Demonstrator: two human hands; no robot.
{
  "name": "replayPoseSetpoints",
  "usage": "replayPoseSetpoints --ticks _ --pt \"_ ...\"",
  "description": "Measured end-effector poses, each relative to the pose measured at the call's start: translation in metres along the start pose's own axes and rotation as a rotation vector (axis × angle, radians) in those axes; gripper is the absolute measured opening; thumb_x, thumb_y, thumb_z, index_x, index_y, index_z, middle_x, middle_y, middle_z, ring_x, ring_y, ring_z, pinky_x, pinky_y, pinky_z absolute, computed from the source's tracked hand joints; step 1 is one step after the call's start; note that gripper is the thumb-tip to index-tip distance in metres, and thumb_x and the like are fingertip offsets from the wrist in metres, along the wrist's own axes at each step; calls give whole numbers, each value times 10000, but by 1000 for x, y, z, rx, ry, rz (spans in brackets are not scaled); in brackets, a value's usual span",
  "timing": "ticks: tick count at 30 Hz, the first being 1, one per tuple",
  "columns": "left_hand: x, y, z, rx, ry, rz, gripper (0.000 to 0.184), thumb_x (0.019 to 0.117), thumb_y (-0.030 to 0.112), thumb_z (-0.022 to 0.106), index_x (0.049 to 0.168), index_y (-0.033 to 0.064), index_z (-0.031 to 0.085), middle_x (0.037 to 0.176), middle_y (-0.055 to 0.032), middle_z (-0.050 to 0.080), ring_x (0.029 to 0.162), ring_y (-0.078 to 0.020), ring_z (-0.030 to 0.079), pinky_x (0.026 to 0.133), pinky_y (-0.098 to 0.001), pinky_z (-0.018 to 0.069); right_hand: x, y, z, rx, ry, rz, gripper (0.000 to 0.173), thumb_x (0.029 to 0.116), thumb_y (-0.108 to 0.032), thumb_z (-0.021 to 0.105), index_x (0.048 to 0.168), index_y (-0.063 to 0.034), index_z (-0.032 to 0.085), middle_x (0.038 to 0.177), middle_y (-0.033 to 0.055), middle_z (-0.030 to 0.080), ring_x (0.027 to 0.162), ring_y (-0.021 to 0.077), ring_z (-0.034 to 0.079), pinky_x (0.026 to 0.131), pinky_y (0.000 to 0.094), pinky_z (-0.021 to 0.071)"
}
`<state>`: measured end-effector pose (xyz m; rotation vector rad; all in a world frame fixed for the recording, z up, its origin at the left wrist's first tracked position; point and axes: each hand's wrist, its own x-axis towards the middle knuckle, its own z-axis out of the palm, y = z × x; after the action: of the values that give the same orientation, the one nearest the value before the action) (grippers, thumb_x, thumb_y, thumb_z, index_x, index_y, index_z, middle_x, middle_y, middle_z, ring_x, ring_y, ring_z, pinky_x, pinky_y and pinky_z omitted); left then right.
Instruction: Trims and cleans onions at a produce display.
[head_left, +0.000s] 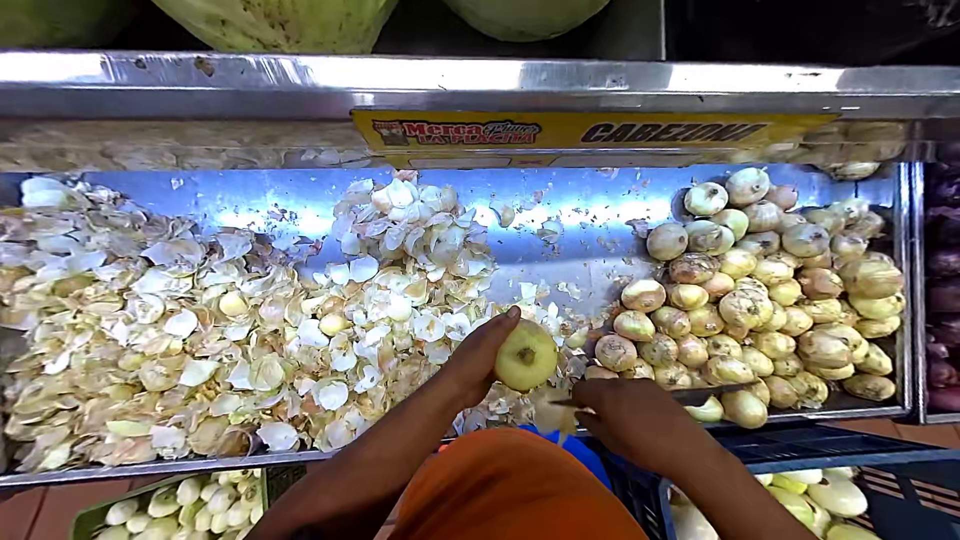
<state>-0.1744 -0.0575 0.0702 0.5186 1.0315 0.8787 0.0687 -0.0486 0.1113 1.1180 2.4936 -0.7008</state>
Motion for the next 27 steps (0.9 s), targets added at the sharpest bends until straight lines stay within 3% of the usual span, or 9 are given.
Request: replayPoseSetpoints --ticks 1,3,6,11,16,18,21,27 --pt "-1 1 -1 -9 -3 -6 626 1027 618 441 1396 123 546 1195 -140 674 1043 -253 681 887 -440 577 -1 1 -5 26 77 39 240 981 -370 636 1007 -140 702 850 70 692 763 285 698 654 534 567" --pt "-3 0 0 5 -15 -7 577 1031 590 455 1349 123 572 1165 -134 682 1022 -247 684 876 -431 579 0 1 -11 47 262 45 455 947 -633 592 944 -189 691 740 -11 624 636 184 631 563 439 544" --pt "-4 -1 3 85 -42 -4 499 1036 548 464 1261 123 598 1092 -123 688 960 -230 684 837 -417 576 9 -6 -19 -10 366 45 649 865 -824 515 837 -195 676 669 -35 585 583 155 596 523 411 503" --pt "-10 -8 6 256 -103 -17 419 1014 478 549 1127 91 664 946 -106 687 833 -191 670 767 -394 569 18 -2 -12 -143 442 -190 713 868 -839 467 634 -176 583 545 -30 501 498 150 561 445 377 450" --pt "-20 -12 13 343 -231 -98 414 1009 455 577 1117 67 677 963 -100 697 860 -172 683 799 -377 578 16 6 2 -164 576 -520 688 919 -772 485 584 -173 527 503 -42 446 448 122 497 421 328 410" --pt "-21 -15 13 305 -213 -111 429 1005 468 566 1144 75 668 979 -102 696 880 -181 685 812 -384 578 12 5 9 -171 646 -518 676 945 -740 488 589 -165 496 504 -38 412 444 128 463 422 315 374" --pt "-20 -21 11 268 -174 -105 434 1002 485 568 1149 89 666 973 -106 690 870 -188 678 796 -385 572 5 3 15 -138 720 -412 634 948 -698 542 613 -160 514 529 -37 438 470 130 479 443 313 389" --pt "-23 -22 14 274 -157 -101 430 1008 496 566 1121 93 670 953 -97 692 846 -176 677 767 -373 574 -4 0 13 -125 754 -279 692 850 -824 537 611 -175 518 526 -50 431 458 115 466 432 314 376"
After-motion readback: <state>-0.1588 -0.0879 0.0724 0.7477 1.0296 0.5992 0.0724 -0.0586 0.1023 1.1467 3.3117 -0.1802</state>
